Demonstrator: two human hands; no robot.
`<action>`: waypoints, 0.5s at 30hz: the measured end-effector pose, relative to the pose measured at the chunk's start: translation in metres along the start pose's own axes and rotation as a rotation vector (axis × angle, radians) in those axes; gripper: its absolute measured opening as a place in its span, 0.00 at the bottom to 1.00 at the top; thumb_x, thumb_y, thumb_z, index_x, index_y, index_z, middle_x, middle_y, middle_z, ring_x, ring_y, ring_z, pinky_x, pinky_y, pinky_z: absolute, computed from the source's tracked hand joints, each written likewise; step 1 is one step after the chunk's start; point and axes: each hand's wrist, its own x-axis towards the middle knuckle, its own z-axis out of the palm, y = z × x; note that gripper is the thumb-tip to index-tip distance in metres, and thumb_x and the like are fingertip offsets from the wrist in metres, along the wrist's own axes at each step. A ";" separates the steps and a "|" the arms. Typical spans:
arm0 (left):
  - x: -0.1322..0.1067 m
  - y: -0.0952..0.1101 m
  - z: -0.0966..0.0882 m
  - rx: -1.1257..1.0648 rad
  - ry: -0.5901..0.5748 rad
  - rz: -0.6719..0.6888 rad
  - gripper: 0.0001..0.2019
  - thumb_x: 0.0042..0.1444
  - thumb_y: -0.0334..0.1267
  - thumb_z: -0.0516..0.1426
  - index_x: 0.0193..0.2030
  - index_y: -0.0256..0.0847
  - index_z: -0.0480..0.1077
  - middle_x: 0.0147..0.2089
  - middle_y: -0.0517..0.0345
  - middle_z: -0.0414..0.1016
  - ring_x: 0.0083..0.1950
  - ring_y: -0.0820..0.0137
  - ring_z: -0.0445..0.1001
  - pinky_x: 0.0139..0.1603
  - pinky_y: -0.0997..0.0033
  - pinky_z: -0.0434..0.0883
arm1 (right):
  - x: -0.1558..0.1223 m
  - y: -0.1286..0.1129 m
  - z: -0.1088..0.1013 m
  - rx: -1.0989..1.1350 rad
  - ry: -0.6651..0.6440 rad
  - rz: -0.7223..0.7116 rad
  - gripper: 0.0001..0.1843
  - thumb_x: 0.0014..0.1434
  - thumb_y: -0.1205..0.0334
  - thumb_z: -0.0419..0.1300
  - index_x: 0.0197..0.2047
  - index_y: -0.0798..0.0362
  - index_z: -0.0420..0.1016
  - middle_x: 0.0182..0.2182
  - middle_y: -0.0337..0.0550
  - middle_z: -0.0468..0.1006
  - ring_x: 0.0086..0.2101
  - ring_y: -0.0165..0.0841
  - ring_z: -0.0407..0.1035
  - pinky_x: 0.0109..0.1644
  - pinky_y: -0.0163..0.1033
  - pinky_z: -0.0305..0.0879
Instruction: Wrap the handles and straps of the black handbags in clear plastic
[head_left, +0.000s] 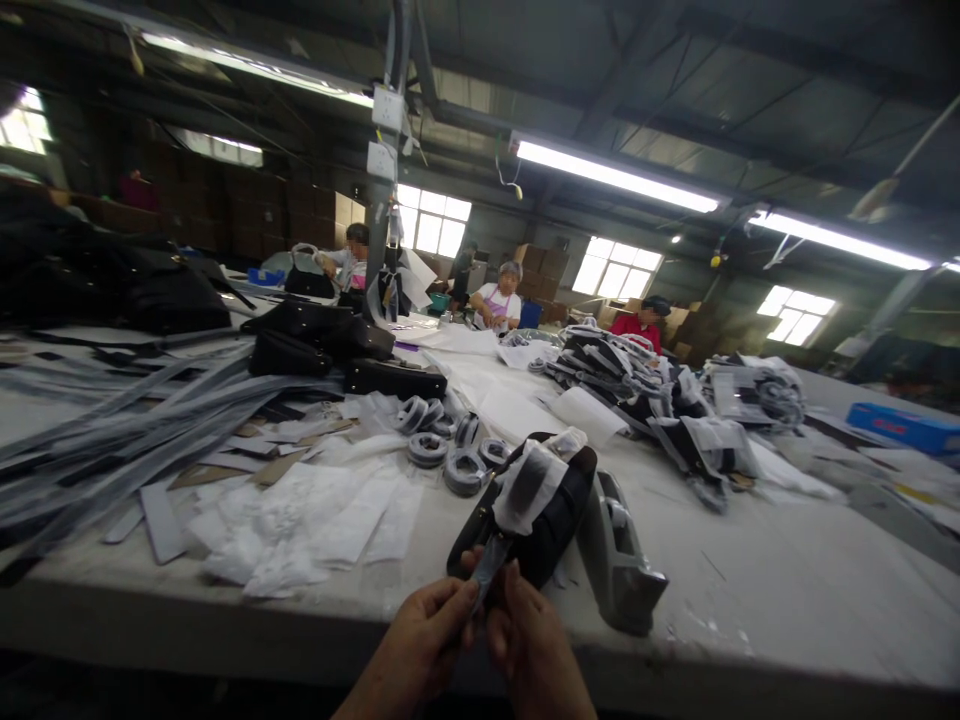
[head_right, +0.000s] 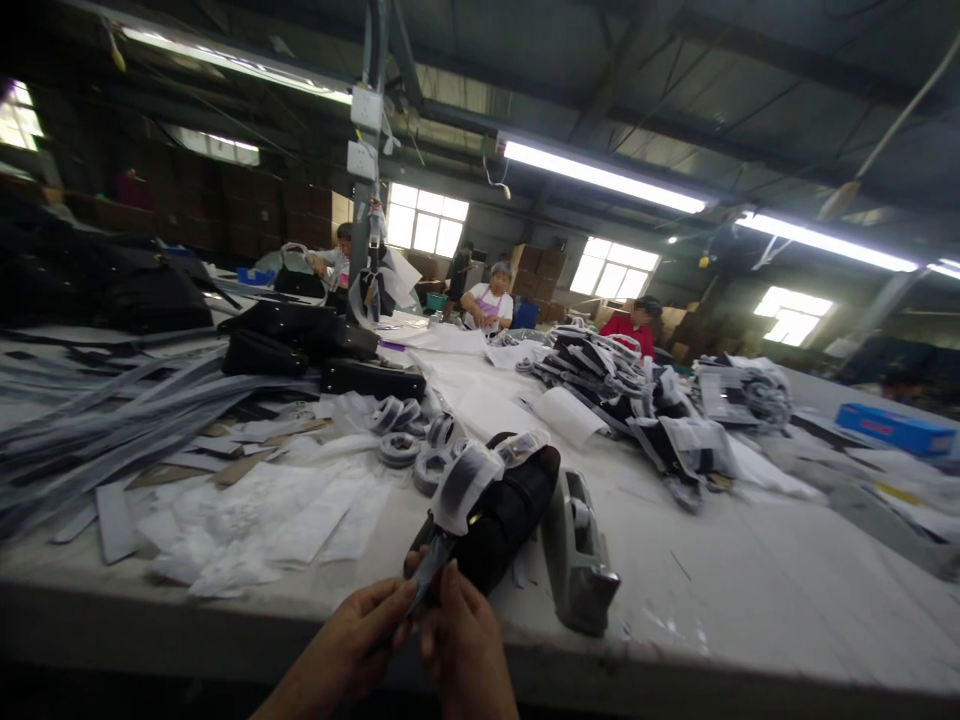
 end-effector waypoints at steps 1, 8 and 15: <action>0.000 -0.001 -0.001 0.004 -0.014 -0.004 0.27 0.45 0.66 0.60 0.24 0.42 0.61 0.11 0.75 0.50 0.11 0.83 0.42 0.11 0.79 0.39 | 0.001 -0.003 0.004 0.062 -0.044 0.025 0.32 0.54 0.38 0.63 0.48 0.60 0.79 0.12 0.30 0.60 0.15 0.19 0.49 0.18 0.26 0.42; 0.001 0.000 -0.010 0.033 -0.025 -0.019 0.26 0.48 0.66 0.58 0.26 0.43 0.61 0.12 0.76 0.48 0.11 0.82 0.40 0.12 0.80 0.41 | 0.014 -0.015 0.021 0.154 -0.202 0.163 0.31 0.53 0.46 0.68 0.48 0.67 0.78 0.10 0.23 0.50 0.14 0.17 0.42 0.17 0.25 0.39; 0.004 0.005 -0.019 0.452 0.109 0.219 0.28 0.52 0.67 0.54 0.28 0.40 0.70 0.22 0.61 0.71 0.17 0.76 0.62 0.17 0.78 0.59 | -0.002 -0.012 -0.004 -0.187 -0.059 -0.049 0.37 0.45 0.36 0.68 0.49 0.56 0.75 0.34 0.47 0.80 0.19 0.26 0.70 0.17 0.27 0.58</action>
